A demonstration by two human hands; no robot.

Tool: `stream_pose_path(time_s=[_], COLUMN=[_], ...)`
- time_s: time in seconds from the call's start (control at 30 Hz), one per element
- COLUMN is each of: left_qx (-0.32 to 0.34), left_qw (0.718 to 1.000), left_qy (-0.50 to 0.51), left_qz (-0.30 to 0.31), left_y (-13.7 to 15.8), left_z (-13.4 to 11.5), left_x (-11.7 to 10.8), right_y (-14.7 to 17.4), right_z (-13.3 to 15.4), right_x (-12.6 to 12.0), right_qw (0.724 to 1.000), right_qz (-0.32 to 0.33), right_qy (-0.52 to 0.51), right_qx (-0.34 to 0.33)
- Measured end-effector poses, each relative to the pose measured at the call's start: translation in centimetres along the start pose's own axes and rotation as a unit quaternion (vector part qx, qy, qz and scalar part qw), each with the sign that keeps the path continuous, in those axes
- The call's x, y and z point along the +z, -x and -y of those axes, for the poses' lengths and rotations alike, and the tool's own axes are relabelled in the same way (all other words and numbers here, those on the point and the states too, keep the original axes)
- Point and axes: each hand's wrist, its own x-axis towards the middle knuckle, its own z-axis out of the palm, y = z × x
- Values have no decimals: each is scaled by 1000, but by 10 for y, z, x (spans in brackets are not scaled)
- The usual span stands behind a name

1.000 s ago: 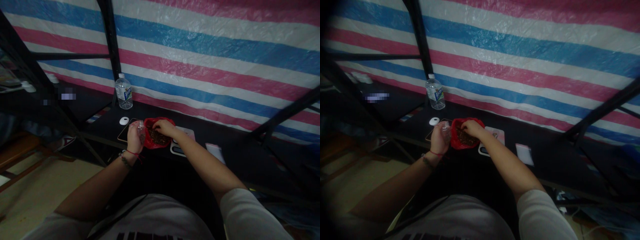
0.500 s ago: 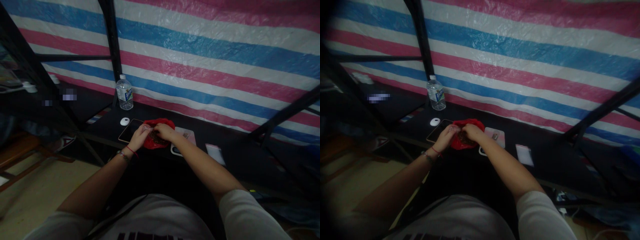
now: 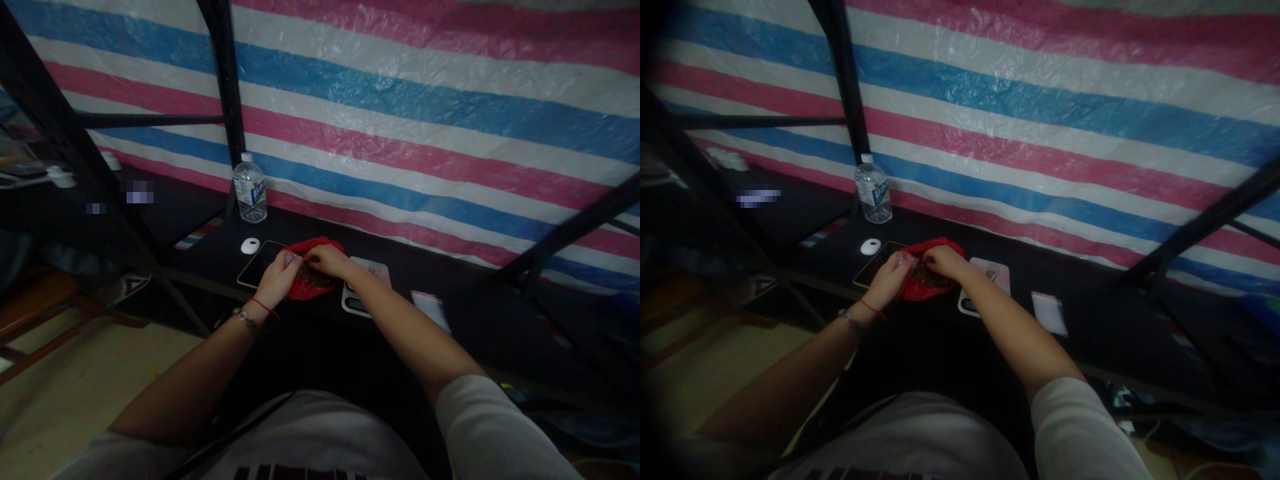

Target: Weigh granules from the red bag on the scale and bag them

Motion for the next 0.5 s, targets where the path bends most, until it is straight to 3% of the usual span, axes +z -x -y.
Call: stream_pose_path(time_s=[0.23, 0.37, 0.5], left_qx=[57, 86, 101], left_qw=[998, 996, 994], left_qy=[-6, 0, -1], left_qz=[-17, -23, -36], left_y=[8, 9, 7], left_z=[-12, -12, -7], left_x=[4, 5, 5], right_y=[14, 16, 21], right_z=[-2, 0, 3], right_x=[-7, -10, -9], right_qw=[988, 992, 1000], right_qz=[-34, -38, 12], right_qy=[-126, -90, 4], right_qx=[82, 79, 12])
